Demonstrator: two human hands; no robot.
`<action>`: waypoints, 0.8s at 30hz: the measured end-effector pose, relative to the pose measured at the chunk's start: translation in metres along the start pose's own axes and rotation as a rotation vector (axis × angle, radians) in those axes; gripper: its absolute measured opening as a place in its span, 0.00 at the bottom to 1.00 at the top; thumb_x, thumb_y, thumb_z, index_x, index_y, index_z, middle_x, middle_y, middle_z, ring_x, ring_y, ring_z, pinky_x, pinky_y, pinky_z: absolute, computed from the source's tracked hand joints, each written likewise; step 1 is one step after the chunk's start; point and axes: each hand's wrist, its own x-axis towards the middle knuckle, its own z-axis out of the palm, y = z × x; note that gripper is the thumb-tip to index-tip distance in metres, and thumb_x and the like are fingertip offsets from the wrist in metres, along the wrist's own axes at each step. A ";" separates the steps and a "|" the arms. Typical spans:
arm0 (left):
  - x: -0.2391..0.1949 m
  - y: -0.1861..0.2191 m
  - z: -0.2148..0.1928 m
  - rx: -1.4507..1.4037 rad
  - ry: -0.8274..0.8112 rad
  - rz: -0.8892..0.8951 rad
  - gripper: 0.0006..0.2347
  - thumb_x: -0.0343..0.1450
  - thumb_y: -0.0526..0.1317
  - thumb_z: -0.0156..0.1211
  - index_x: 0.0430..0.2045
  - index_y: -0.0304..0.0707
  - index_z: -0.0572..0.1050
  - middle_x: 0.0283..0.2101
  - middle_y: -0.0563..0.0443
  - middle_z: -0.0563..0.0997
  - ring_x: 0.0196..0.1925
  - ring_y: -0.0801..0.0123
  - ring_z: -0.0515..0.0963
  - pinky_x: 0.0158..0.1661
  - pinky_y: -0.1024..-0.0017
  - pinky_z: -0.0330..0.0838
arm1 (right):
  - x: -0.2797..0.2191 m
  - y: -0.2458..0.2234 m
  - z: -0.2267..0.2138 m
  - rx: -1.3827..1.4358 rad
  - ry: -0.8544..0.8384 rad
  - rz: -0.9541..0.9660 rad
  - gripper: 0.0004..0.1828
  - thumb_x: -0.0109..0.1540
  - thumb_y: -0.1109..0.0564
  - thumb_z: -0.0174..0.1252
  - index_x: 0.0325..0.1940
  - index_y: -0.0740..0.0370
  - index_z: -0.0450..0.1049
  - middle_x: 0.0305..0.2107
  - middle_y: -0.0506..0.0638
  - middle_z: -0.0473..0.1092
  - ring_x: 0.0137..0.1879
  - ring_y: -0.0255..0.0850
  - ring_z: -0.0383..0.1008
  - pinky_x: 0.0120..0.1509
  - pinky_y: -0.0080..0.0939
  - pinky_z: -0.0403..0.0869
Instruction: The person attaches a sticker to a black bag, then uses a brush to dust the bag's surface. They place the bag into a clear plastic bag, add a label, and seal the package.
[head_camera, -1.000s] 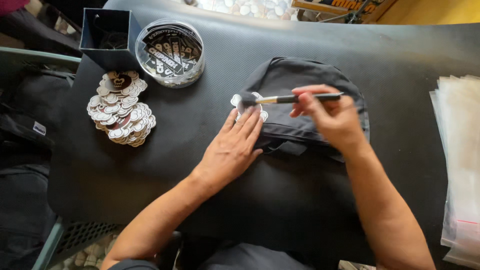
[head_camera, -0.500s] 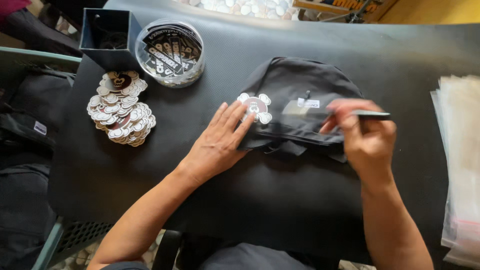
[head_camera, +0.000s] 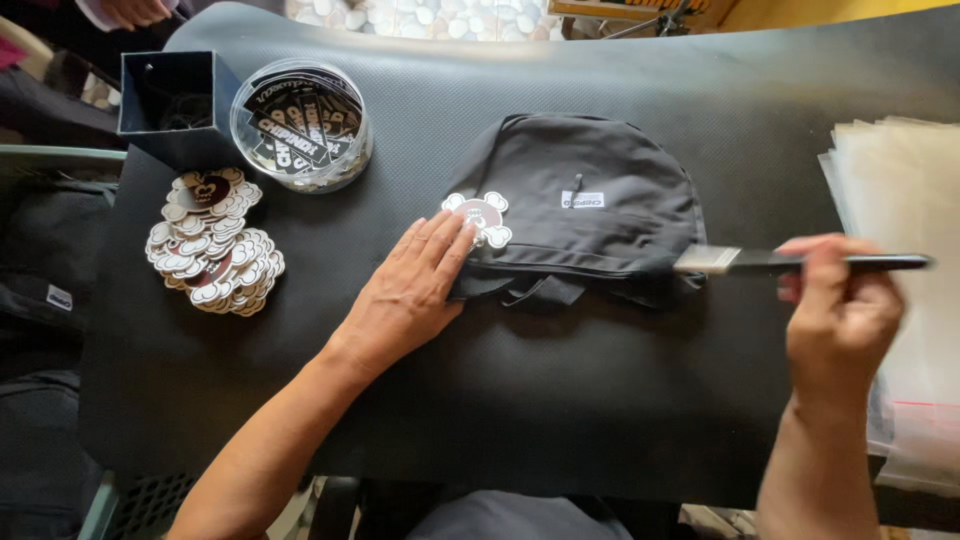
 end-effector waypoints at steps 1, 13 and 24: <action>-0.001 -0.001 -0.001 -0.003 -0.006 0.007 0.41 0.60 0.42 0.72 0.69 0.28 0.57 0.72 0.31 0.62 0.75 0.46 0.60 0.73 0.53 0.55 | 0.001 0.005 -0.005 -0.001 0.004 0.008 0.17 0.84 0.53 0.45 0.48 0.61 0.74 0.42 0.49 0.73 0.37 0.35 0.69 0.45 0.31 0.71; -0.002 -0.016 0.004 -0.094 0.035 0.089 0.36 0.57 0.33 0.73 0.60 0.21 0.64 0.65 0.28 0.68 0.70 0.40 0.67 0.70 0.54 0.63 | -0.007 0.033 0.001 -0.761 -0.420 -0.410 0.37 0.58 0.51 0.61 0.73 0.54 0.69 0.39 0.54 0.68 0.39 0.52 0.72 0.54 0.54 0.71; 0.021 -0.023 -0.019 -0.426 0.201 0.076 0.27 0.59 0.21 0.49 0.56 0.29 0.68 0.57 0.36 0.74 0.57 0.45 0.74 0.62 0.56 0.68 | 0.008 0.038 0.017 -0.292 -0.413 -0.425 0.30 0.61 0.71 0.51 0.67 0.60 0.75 0.36 0.53 0.68 0.39 0.48 0.67 0.52 0.45 0.68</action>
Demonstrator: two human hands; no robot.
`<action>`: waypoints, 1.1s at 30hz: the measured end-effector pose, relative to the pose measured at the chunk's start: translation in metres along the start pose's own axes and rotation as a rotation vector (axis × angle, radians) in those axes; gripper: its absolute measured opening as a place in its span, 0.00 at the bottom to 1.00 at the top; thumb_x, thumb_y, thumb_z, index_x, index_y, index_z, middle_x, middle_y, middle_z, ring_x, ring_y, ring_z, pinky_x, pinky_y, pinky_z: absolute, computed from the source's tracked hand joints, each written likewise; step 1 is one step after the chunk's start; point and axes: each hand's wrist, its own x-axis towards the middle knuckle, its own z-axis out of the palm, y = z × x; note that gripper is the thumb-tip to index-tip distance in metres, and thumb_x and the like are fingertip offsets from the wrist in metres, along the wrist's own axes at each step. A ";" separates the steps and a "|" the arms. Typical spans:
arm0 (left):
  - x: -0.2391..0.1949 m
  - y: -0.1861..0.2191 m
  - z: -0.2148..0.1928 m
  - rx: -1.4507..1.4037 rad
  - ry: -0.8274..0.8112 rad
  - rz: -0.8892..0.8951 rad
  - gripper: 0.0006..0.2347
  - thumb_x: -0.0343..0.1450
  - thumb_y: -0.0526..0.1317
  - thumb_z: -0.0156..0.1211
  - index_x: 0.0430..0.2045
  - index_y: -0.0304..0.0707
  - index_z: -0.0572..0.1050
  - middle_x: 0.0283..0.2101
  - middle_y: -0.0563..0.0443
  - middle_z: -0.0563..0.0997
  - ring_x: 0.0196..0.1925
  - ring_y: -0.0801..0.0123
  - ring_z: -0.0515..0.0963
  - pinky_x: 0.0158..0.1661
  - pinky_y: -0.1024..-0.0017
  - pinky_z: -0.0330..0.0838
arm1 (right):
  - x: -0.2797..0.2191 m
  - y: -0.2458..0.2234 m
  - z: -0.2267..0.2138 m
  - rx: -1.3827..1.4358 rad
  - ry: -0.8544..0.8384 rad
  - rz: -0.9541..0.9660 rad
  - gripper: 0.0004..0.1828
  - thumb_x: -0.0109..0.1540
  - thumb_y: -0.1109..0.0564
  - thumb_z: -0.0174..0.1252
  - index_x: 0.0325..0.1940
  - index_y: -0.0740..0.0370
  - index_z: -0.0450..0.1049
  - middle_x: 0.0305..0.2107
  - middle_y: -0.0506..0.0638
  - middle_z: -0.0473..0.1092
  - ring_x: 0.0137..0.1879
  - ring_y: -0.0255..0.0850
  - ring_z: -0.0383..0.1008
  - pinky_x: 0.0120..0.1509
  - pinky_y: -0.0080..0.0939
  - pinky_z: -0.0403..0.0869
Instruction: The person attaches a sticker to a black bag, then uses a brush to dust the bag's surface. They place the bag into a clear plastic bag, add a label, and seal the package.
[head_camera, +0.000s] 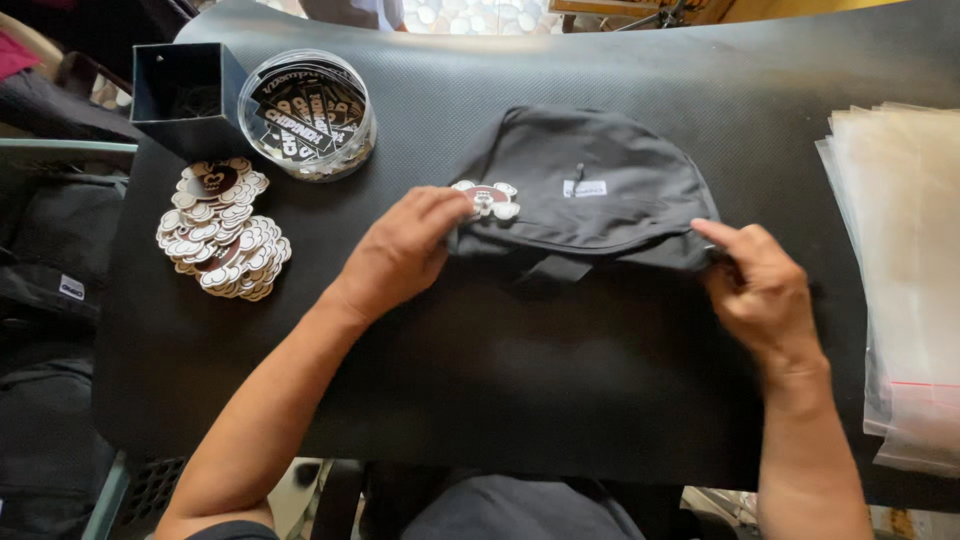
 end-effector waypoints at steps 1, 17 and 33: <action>0.002 0.001 -0.006 0.003 0.003 0.000 0.27 0.59 0.21 0.49 0.56 0.29 0.68 0.57 0.36 0.74 0.57 0.45 0.74 0.62 0.56 0.68 | 0.003 -0.004 -0.007 -0.001 0.001 -0.004 0.30 0.61 0.71 0.51 0.67 0.60 0.75 0.36 0.53 0.68 0.39 0.48 0.67 0.52 0.45 0.68; 0.050 -0.049 0.034 -0.781 0.149 -0.988 0.11 0.73 0.43 0.54 0.43 0.37 0.69 0.27 0.52 0.78 0.25 0.74 0.75 0.30 0.74 0.70 | 0.097 0.028 -0.021 0.178 -0.063 0.563 0.15 0.70 0.47 0.58 0.35 0.55 0.68 0.30 0.41 0.62 0.38 0.32 0.59 0.39 0.38 0.60; 0.032 -0.049 0.063 0.492 0.033 -0.567 0.25 0.69 0.64 0.63 0.38 0.39 0.71 0.37 0.43 0.73 0.40 0.47 0.78 0.35 0.51 0.76 | 0.037 -0.032 -0.039 -0.329 0.440 -0.098 0.11 0.86 0.58 0.61 0.55 0.69 0.83 0.43 0.61 0.80 0.42 0.55 0.79 0.48 0.50 0.73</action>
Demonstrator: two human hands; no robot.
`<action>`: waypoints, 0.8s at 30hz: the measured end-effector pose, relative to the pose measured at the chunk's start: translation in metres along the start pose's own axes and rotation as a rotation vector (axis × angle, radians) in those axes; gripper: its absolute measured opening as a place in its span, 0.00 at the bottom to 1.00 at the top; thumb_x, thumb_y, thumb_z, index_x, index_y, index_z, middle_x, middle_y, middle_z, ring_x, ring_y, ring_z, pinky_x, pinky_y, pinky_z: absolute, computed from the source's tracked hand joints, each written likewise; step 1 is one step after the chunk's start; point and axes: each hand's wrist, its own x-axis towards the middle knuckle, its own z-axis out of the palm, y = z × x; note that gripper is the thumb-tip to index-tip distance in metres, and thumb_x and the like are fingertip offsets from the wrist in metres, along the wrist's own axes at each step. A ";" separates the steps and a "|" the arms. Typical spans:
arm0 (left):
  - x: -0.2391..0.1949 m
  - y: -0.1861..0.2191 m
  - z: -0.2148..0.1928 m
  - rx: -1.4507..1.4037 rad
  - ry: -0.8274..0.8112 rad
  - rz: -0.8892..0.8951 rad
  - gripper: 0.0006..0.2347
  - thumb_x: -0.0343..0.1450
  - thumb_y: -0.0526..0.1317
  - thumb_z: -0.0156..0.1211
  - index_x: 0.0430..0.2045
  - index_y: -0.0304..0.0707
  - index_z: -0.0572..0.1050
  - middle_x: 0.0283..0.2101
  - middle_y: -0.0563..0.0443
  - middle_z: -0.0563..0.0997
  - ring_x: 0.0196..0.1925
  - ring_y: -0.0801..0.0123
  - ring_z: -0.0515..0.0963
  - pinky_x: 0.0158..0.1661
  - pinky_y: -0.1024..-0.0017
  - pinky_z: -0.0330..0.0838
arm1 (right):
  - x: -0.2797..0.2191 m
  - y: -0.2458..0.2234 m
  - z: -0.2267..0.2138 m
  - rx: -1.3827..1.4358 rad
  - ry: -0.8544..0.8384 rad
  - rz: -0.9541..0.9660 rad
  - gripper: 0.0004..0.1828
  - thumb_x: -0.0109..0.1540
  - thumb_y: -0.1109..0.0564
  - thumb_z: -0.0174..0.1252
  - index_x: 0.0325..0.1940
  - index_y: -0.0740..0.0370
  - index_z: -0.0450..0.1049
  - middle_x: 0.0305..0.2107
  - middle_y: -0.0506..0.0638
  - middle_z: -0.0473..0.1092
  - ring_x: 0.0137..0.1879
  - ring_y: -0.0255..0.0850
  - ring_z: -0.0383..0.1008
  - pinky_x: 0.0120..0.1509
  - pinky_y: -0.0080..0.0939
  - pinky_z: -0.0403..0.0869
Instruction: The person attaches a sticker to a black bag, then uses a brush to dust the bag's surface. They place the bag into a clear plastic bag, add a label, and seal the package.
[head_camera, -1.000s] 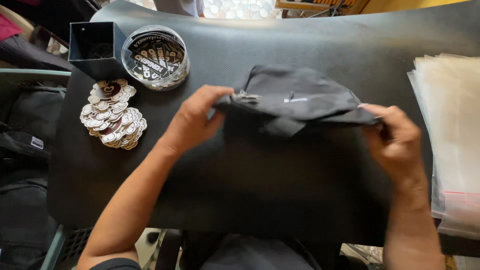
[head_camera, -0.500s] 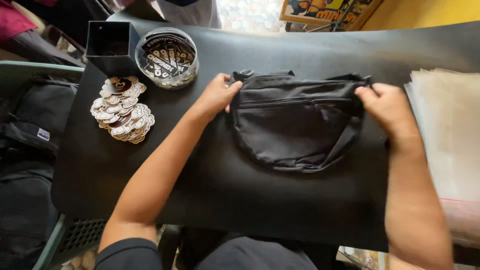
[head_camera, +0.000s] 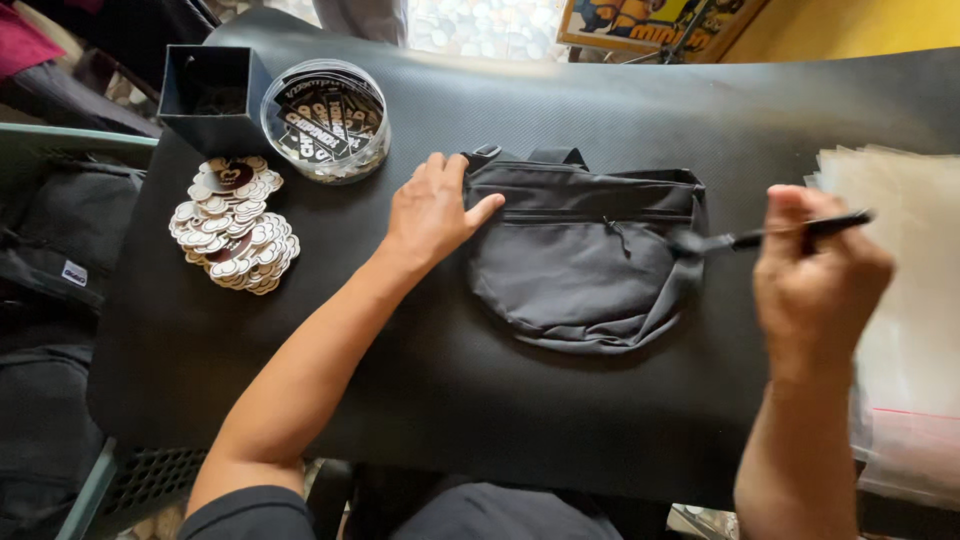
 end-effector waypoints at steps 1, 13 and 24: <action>0.001 0.000 0.001 0.001 0.000 -0.001 0.25 0.69 0.64 0.63 0.38 0.39 0.71 0.37 0.43 0.73 0.40 0.47 0.78 0.35 0.51 0.76 | -0.001 -0.016 0.005 0.001 0.000 0.000 0.11 0.86 0.58 0.61 0.55 0.69 0.83 0.43 0.61 0.80 0.42 0.55 0.79 0.48 0.50 0.73; 0.003 -0.015 0.006 -0.197 -0.089 0.029 0.15 0.74 0.54 0.55 0.41 0.41 0.74 0.39 0.45 0.71 0.45 0.46 0.78 0.42 0.53 0.77 | -0.019 -0.113 0.050 0.123 -0.032 -0.111 0.08 0.71 0.53 0.61 0.51 0.56 0.81 0.38 0.51 0.75 0.44 0.50 0.75 0.50 0.49 0.70; 0.004 0.007 -0.024 -0.063 0.166 0.245 0.15 0.68 0.46 0.68 0.44 0.39 0.76 0.40 0.45 0.71 0.44 0.50 0.75 0.44 0.58 0.71 | -0.035 -0.021 0.024 0.246 0.088 0.141 0.12 0.81 0.63 0.51 0.63 0.69 0.79 0.48 0.58 0.69 0.42 0.47 0.79 0.54 0.49 0.76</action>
